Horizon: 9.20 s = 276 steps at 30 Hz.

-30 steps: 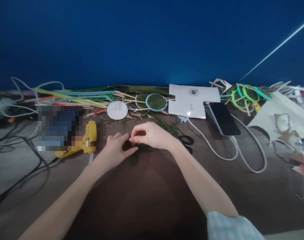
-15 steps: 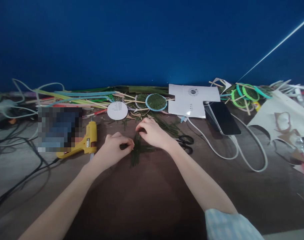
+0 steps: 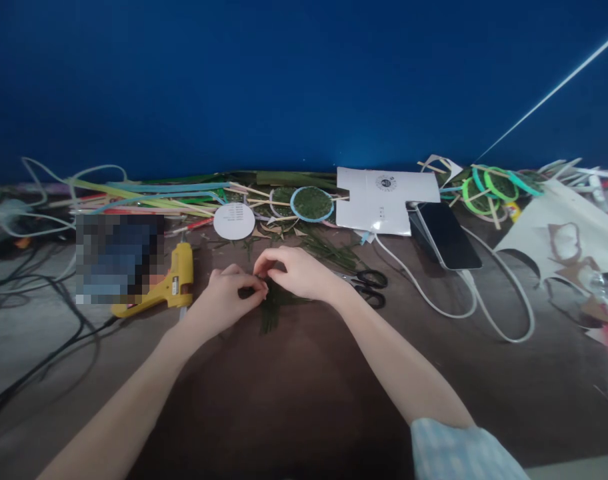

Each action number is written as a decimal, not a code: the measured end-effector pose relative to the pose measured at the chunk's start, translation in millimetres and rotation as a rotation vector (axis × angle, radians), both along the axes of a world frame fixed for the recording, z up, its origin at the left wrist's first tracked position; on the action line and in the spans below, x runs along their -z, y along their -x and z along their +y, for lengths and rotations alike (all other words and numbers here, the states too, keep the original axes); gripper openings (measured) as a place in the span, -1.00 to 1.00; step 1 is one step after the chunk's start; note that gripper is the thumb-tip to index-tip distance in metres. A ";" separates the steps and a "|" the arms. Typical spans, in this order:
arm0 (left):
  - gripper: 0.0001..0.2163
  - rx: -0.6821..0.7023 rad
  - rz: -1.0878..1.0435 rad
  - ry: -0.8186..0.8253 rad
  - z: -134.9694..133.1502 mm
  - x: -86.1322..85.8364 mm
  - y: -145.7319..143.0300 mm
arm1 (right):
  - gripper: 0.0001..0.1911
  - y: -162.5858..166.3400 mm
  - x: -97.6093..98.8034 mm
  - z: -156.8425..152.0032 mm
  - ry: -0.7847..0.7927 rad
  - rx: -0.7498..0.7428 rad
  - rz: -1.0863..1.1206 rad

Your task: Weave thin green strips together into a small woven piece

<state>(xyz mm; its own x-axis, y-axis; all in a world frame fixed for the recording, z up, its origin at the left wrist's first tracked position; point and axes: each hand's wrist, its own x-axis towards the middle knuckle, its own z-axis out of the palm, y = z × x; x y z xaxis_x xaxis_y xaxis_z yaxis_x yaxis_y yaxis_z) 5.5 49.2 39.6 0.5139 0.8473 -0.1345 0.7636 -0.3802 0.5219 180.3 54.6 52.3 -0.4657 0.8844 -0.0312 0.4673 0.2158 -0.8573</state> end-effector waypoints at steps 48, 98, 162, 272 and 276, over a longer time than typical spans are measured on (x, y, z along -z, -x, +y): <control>-0.85 0.018 0.041 -0.005 1.1 1.1 -0.7 | -0.82 1.4 11.8 -1.0 -0.168 0.029 -0.354; -0.91 0.012 0.042 0.041 1.6 2.9 -1.7 | -0.89 -1.5 20.4 2.9 -0.144 0.028 -0.266; -0.90 -0.002 -0.004 0.087 2.4 1.6 -1.0 | -0.90 4.1 13.2 -8.0 0.324 0.111 -0.107; -0.76 0.041 -0.230 0.113 -1.6 18.2 0.8 | -0.87 2.4 49.4 -45.0 -0.317 0.413 -0.186; -0.76 0.046 -0.231 0.094 -0.8 19.6 0.9 | -0.90 3.0 47.0 -47.0 -0.370 0.404 -0.239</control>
